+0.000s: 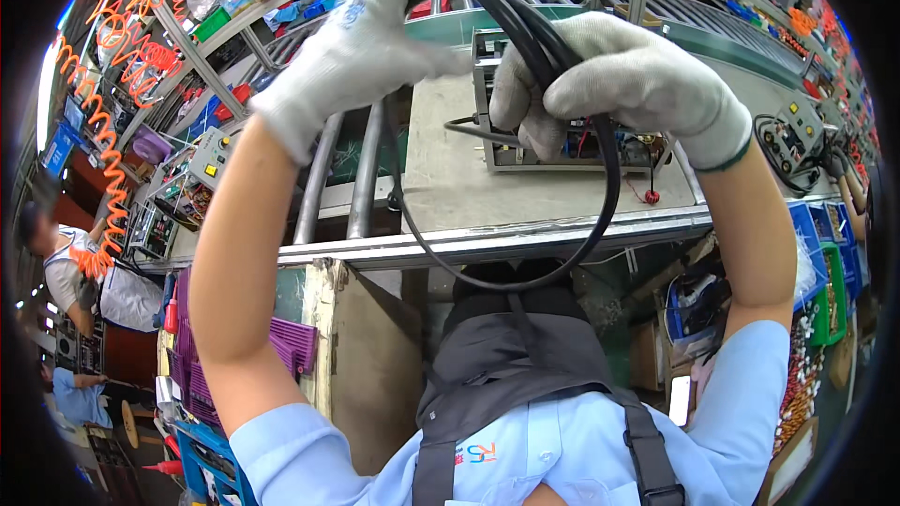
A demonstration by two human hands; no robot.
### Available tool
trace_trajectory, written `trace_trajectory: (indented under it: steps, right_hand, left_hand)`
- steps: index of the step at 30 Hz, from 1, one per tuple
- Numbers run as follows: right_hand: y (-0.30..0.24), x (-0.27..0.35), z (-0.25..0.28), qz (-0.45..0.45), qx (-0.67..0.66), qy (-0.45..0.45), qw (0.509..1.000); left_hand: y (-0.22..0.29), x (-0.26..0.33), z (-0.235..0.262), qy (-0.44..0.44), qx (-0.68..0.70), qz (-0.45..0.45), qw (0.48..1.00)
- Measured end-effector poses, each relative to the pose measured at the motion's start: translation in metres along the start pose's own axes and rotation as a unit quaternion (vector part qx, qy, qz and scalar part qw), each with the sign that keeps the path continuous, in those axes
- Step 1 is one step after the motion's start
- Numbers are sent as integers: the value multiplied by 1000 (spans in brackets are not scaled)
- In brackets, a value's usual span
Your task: The person assembles an electronic device by connecting wires to a circuit board, securing them with zip ties, and attaching a power cord. They repeatedly reach for zip ties from a nearby bin and use their hands to route and fasten cables within the chassis.
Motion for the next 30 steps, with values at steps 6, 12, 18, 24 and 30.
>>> trace_trajectory:
  steps: [6, 12, 18, 24, 30]
  right_hand:
    - [20, 41, 23, 6, -3, 181, 983]
    - [61, 0, 14, 3, -119, 210, 970]
    - [91, -54, 1, 20, 48, 191, 980]
    - [94, -72, 92, -12, 184, 344, 921]
    - [157, -21, 196, -25, 220, 522, 824]
  left_hand:
    - [-38, -2, 6, 42, -2, 142, 989]
    - [72, -21, 71, 180, -333, -125, 917]
    - [88, -30, 143, 121, -544, -176, 812]
    - [71, 68, 258, 154, -445, 175, 865]
    - [60, 107, 293, 197, -423, 234, 853]
Point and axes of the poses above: each hand's wrist, its own x-axis away from the middle knuckle, its own z-axis out of the back of the hand, y = z × x, the point moved 6 cm from there along -x, towards the middle knuckle, and after that the axes turned 15 degrees about x, right-handed, at the moved point
